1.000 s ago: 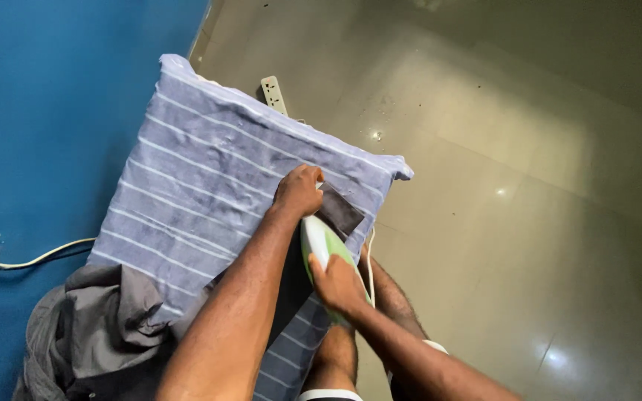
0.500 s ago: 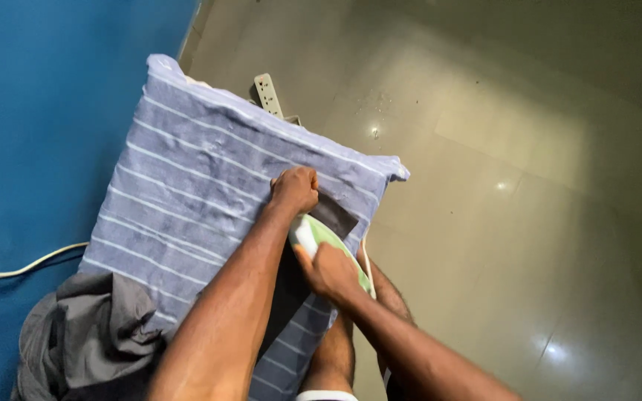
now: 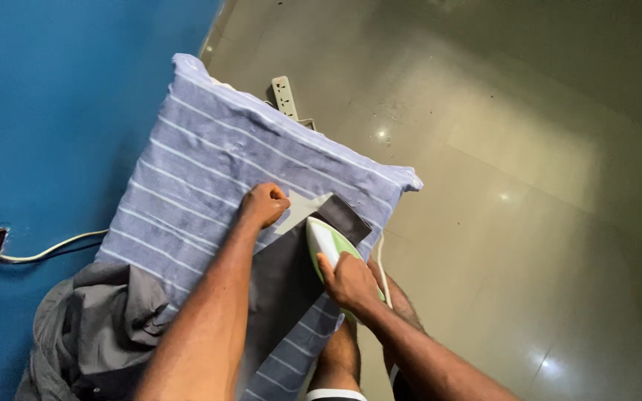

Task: Ironing a grey long-sleeved shirt on an ironing board using a steam iron and a water container.

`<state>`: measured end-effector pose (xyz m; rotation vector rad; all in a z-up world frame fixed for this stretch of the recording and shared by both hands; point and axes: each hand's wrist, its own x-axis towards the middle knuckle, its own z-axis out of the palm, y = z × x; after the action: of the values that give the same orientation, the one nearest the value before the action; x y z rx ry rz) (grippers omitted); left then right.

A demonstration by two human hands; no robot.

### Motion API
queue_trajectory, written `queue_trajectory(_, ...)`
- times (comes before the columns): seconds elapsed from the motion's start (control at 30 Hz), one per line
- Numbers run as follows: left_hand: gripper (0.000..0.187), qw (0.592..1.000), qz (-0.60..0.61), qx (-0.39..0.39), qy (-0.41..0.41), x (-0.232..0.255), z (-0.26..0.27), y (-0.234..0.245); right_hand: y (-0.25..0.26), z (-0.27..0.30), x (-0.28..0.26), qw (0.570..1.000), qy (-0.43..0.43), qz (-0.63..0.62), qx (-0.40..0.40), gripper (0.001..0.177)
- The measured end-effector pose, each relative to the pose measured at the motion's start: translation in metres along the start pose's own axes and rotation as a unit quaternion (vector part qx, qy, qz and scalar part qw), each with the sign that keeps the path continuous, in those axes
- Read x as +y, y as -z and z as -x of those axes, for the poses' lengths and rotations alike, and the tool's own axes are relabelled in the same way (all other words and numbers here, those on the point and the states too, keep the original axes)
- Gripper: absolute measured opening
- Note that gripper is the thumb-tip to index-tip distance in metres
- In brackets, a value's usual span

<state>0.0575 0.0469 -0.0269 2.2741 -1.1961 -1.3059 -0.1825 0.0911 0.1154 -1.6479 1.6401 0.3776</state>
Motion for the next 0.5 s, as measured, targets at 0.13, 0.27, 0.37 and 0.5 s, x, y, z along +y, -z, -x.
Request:
queue_trajectory(0.13, 0.028, 0.998, 0.052, 0.033, -0.032, -0.014, 0.004, -0.009, 0.003, -0.01, -0.024, 0.999, -0.008, 0.009, -0.04, 0.073)
queue_trajectory(0.27, 0.024, 0.995, 0.062, 0.065, -0.049, -0.021, -0.004, -0.009, 0.01, -0.031, -0.064, 0.999, -0.016, 0.01, -0.046, 0.073)
queue_trajectory(0.37, 0.02, 0.987, 0.163, 0.015, -0.007, -0.035, -0.005, -0.014, -0.004, -0.028, -0.045, 0.999, -0.025, 0.019, -0.038, 0.075)
queue_trajectory(0.5, 0.016, 0.978, 0.21, -0.003, -0.001, -0.026, -0.001, 0.0, 0.0, -0.006, -0.016, 0.998, -0.04, 0.042, -0.025, 0.074)
